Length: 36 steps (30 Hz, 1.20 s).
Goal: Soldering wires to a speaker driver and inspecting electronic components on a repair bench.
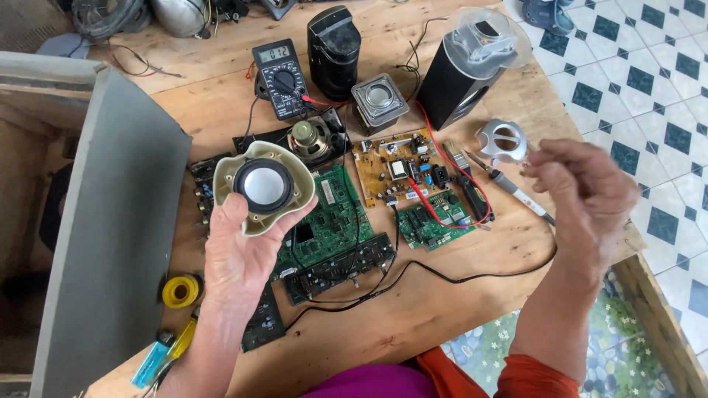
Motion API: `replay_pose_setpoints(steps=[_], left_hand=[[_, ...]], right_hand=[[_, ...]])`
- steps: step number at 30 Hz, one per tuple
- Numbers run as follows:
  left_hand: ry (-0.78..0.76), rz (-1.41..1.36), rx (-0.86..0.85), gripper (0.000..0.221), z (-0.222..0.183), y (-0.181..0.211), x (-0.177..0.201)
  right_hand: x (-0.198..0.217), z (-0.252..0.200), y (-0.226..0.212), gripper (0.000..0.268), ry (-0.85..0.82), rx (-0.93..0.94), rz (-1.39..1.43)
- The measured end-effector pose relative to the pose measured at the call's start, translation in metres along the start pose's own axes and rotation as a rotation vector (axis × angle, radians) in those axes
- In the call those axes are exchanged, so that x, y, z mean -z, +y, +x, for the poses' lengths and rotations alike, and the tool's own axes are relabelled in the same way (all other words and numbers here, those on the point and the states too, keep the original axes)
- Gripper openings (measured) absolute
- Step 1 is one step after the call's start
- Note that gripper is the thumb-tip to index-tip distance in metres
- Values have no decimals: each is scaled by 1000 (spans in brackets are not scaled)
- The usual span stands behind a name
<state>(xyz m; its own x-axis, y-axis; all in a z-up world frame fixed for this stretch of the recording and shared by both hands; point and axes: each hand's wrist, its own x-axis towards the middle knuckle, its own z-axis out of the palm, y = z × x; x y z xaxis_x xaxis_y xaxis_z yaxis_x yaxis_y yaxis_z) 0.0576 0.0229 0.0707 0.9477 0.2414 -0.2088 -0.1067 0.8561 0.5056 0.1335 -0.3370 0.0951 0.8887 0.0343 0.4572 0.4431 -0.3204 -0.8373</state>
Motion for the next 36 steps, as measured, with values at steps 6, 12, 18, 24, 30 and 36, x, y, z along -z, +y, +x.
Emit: replay_pose_setpoints(steps=[6, 12, 18, 24, 30, 36], left_hand=[[-79, 31, -4, 74, -3, -9, -5], [-73, 24, 5, 77, 7, -19, 3], [61, 17, 66, 79, 14, -27, 4], [49, -26, 63, 62, 19, -33, 14], [-2, 10, 80, 59, 19, -39, 18], [8, 46, 103, 72, 20, -40, 14]], right_hand=[[-19, 12, -6, 10, 67, 65, -144], [-75, 46, 15, 16, -239, 261, -274], [-131, 71, 55, 21, -372, 284, -412], [-107, 112, 36, 19, -153, 642, -514], [-42, 192, 91, 38, -188, 459, -803], [-59, 189, 63, 64, -351, 0, -896]])
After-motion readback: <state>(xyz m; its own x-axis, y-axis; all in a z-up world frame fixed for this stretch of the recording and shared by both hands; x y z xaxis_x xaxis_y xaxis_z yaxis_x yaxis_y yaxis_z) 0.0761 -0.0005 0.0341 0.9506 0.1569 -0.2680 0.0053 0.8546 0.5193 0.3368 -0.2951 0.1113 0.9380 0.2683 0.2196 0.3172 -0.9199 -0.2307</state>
